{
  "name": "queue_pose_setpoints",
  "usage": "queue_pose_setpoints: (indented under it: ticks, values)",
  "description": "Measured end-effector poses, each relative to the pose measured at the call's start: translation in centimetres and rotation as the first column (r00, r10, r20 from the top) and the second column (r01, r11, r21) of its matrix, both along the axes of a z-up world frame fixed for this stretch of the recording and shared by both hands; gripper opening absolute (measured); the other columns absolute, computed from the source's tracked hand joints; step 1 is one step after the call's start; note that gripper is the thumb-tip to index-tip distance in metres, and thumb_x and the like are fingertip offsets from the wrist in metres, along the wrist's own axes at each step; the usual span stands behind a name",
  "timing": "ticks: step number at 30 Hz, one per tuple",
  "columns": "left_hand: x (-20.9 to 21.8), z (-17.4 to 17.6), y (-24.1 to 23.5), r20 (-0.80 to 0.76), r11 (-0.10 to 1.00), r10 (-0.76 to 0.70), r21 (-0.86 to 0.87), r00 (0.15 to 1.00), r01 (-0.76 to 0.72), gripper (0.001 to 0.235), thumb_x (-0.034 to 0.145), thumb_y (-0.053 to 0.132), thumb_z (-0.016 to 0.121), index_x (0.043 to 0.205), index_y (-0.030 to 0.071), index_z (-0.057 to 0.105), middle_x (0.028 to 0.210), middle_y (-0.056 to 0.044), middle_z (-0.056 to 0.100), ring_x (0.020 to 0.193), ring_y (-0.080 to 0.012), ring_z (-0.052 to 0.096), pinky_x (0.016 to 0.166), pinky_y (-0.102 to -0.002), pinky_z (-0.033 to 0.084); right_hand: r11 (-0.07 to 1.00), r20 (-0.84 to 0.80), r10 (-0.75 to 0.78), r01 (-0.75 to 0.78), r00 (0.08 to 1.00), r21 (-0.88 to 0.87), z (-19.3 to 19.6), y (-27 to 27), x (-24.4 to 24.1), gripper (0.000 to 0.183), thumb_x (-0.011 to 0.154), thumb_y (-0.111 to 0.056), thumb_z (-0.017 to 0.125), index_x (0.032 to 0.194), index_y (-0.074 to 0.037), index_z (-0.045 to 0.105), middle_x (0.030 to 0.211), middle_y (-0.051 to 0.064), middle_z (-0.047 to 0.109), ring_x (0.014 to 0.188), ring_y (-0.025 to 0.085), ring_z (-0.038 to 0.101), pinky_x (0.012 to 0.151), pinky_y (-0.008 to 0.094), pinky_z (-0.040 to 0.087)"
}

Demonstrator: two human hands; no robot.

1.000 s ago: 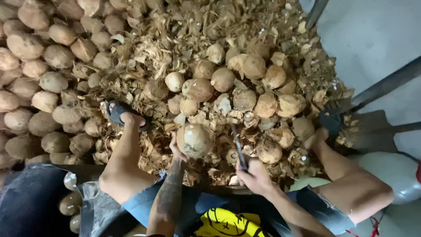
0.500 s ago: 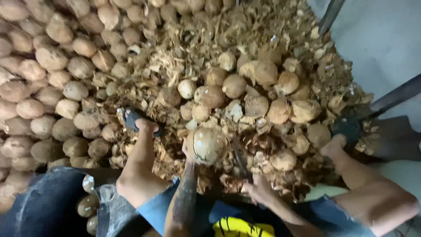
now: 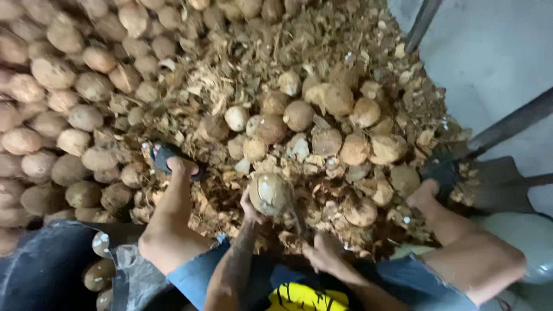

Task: The person sits on the ground and uses a large knife to peel the husks off coconuts. They hold each coconut with one hand while striking and scraping away the outer layer with the knife, then place the peeled coconuts into a nearby bucket.

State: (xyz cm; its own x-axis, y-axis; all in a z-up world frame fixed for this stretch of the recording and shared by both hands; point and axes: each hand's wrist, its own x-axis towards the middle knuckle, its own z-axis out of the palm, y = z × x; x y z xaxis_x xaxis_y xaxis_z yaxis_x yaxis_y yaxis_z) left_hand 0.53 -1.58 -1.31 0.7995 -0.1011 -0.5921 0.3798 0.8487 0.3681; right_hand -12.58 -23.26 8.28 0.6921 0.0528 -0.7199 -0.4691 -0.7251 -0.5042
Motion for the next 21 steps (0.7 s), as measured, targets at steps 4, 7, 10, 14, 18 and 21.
queue_pose_setpoints:
  ticks: [4,7,10,14,18,21]
  values:
    - [3.1,0.0,0.7,0.163,0.992,0.103,0.055,0.981,-0.113,0.063,0.095,0.054,0.055,0.14,0.011,0.067,0.148,-0.023,0.063,0.135,-0.0482,0.056,0.106,-0.065,0.05,0.993,0.16,-0.066,0.048,0.985,0.111,2.9,0.1,0.7,0.024,0.096,-0.038,0.07,0.084,-0.018,0.078,0.049,-0.007,0.056,0.036,0.007,0.038,0.036,0.028,0.031]
    - [5.4,1.8,2.5,0.282,0.928,0.363,-0.027,0.888,-0.371,0.042,0.105,0.046,0.061,0.081,0.014,0.072,0.086,-0.011,0.076,0.096,-0.0351,0.072,0.096,-0.055,0.053,0.997,0.246,-0.065,0.072,0.967,-0.019,-0.6,0.2,-0.6,0.044,0.083,-0.038,0.071,0.062,-0.024,0.036,0.051,-0.007,0.043,0.044,0.012,0.04,0.043,0.034,0.029]
    - [2.0,1.3,1.6,0.034,0.935,-0.063,-0.349,0.997,0.07,0.094,0.094,0.078,0.05,0.156,0.008,0.053,0.149,-0.027,0.059,0.131,-0.0478,0.059,0.098,-0.063,0.055,0.977,0.325,0.132,-0.068,0.937,-0.2,-2.5,0.2,0.3,0.033,0.086,-0.052,0.07,0.096,-0.021,0.072,0.087,0.016,0.076,0.085,0.044,0.072,0.071,0.054,0.055]
    - [1.9,1.6,1.6,-0.03,0.986,0.054,-0.157,0.998,-0.058,0.082,0.099,0.062,0.044,0.161,0.008,0.046,0.163,-0.025,0.047,0.147,-0.0457,0.045,0.121,-0.061,0.036,0.995,0.208,0.021,-0.042,0.978,0.094,1.1,-0.4,-0.1,0.032,0.097,-0.038,0.077,0.083,-0.013,0.066,0.052,-0.003,0.049,0.038,0.01,0.04,0.033,0.032,0.031]
    - [1.1,0.7,2.3,0.204,0.978,0.151,-0.176,0.967,-0.116,0.08,0.102,0.068,0.044,0.15,0.005,0.057,0.149,-0.026,0.059,0.133,-0.0482,0.056,0.108,-0.064,0.048,0.854,-0.115,-0.279,0.301,0.953,0.424,10.5,0.4,0.1,0.029,0.079,-0.01,0.065,0.051,-0.001,0.063,0.043,0.012,0.065,0.035,0.021,0.06,0.047,0.03,0.049]
    - [2.0,-0.1,1.2,0.254,0.964,0.095,-0.266,0.962,-0.025,0.085,0.098,0.066,0.05,0.155,0.003,0.05,0.152,-0.03,0.052,0.134,-0.0508,0.052,0.11,-0.066,0.047,0.716,0.201,-0.238,0.032,0.95,0.697,16.1,-0.6,2.9,0.024,0.087,-0.011,0.061,0.064,-0.005,0.063,0.051,0.008,0.064,0.047,0.019,0.059,0.061,0.031,0.051]
